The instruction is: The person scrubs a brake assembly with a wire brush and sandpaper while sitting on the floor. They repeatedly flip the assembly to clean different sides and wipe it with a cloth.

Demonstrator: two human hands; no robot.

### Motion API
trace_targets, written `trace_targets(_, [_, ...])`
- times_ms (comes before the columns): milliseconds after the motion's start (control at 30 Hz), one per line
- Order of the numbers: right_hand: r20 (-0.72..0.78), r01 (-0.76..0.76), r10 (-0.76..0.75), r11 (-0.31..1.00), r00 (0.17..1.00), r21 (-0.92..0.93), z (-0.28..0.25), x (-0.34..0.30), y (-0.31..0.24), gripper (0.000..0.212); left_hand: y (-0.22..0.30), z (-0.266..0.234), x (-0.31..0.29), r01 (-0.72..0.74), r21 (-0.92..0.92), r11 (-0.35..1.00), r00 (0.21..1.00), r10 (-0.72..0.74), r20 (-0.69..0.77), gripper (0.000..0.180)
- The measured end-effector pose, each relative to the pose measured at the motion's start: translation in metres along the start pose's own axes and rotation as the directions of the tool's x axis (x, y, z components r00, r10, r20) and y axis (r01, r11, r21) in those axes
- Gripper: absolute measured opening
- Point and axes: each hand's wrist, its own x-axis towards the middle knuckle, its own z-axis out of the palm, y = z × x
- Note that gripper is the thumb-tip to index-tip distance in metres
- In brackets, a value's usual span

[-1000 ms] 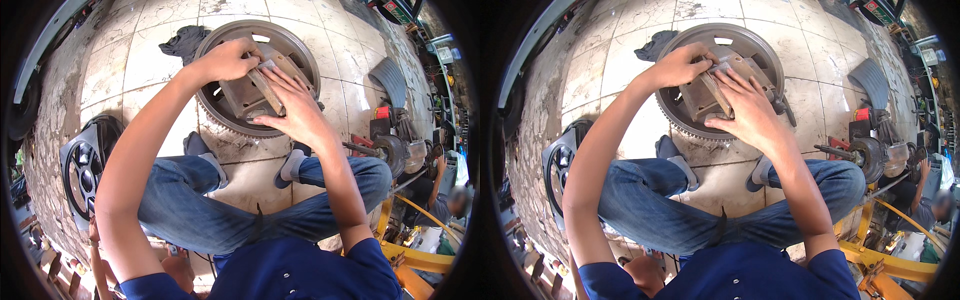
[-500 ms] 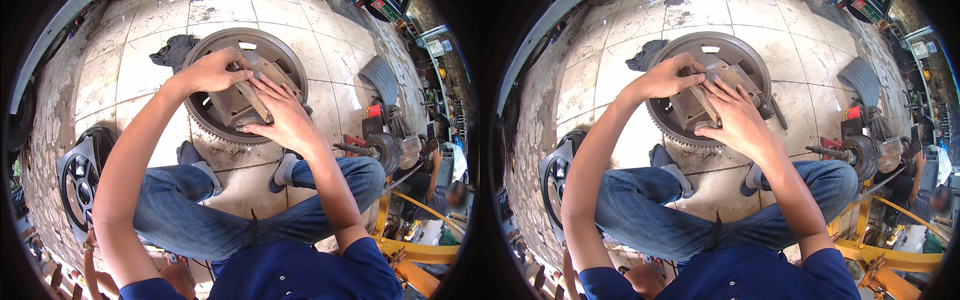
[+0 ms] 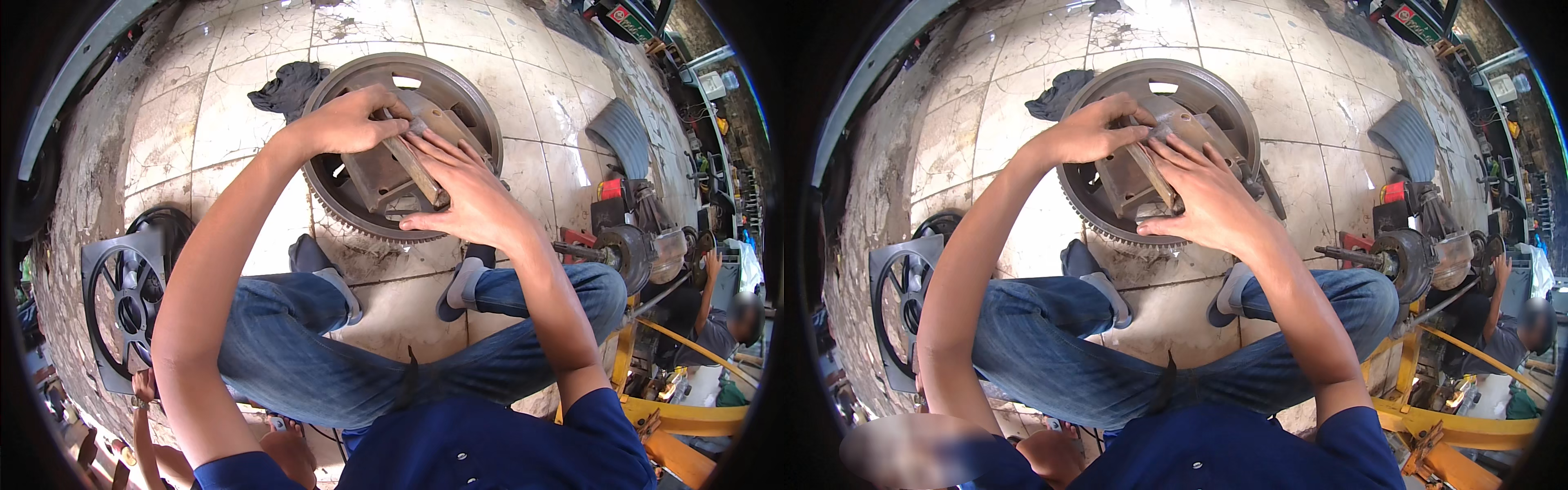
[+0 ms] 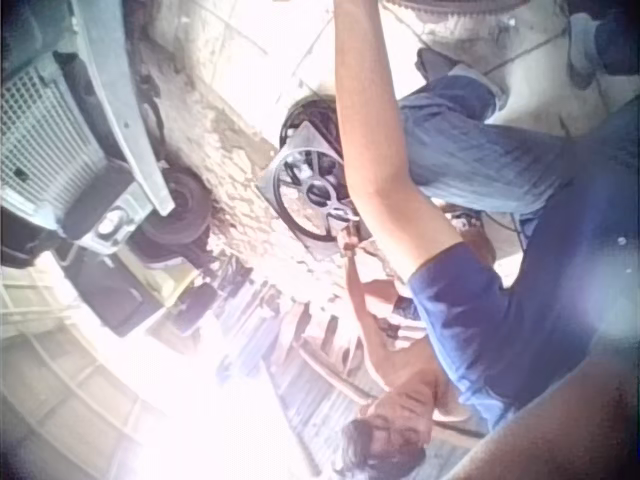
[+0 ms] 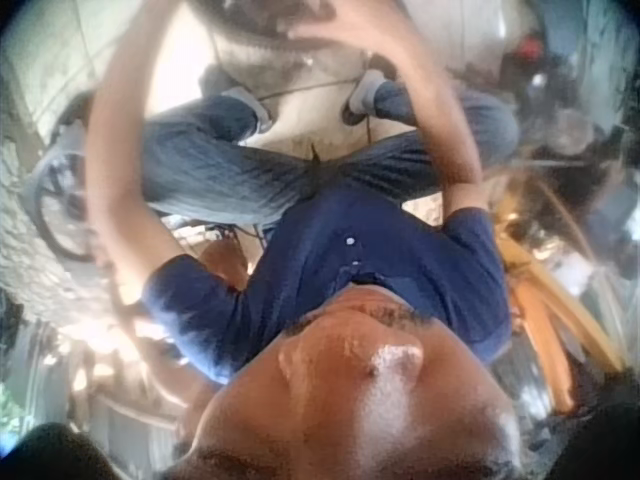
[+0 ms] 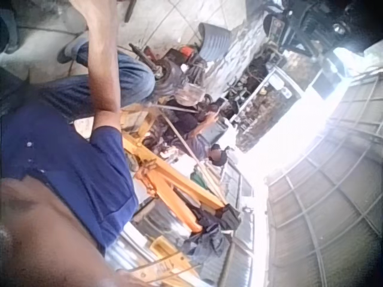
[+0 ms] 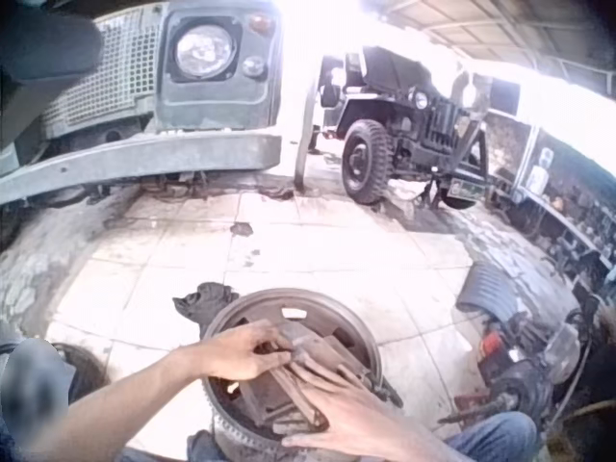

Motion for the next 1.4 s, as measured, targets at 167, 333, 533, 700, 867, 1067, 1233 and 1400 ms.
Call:
trace_targets(167, [-0.038,0.007,-0.008,1.000,0.999,-0.019,0.010,0.007,-0.003,0.104,-0.010,0.000,0.000,-0.018,0.012,1.000,1.000,0.019,-0.020,0.037])
trace_targets(333, [-0.008,-0.051,0.050,0.998,0.999,-0.042,-0.001,-0.009,-0.008,0.103,-0.008,-0.001,-0.001,-0.063,0.001,0.998,0.998,0.063,-0.006,0.037])
trace_targets(533, [-0.025,-0.031,0.032,0.999,0.999,0.027,0.000,0.006,-0.010,0.100,-0.004,0.000,-0.003,-0.104,0.082,0.991,0.995,0.104,0.003,0.036])
trace_targets(700, [-0.077,-0.061,0.065,0.997,0.995,0.054,-0.003,-0.003,-0.013,0.091,-0.001,0.008,-0.008,-0.270,0.203,0.941,0.950,0.295,-0.105,0.026])
trace_targets(867, [-0.051,-0.059,0.061,0.998,0.997,0.035,-0.010,-0.004,-0.020,0.085,0.008,-0.002,-0.012,-0.483,0.409,0.774,0.846,0.532,-0.008,0.019])
trace_targets(1067, [-0.009,-0.116,0.117,0.991,0.993,0.072,-0.016,-0.010,-0.017,0.088,0.018,0.000,-0.024,-0.436,0.287,0.853,0.893,0.451,0.017,0.030])
trace_targets(1233, [0.040,-0.072,0.071,0.997,0.997,0.027,-0.022,-0.028,-0.015,0.091,0.030,0.003,-0.022,-0.401,0.282,0.872,0.915,0.395,0.079,0.037])
trace_targets(1400, [-0.028,0.066,-0.070,0.987,0.997,-0.148,-0.017,-0.026,0.006,0.087,0.026,0.007,-0.017,-0.394,0.246,0.886,0.919,0.387,0.079,0.039])
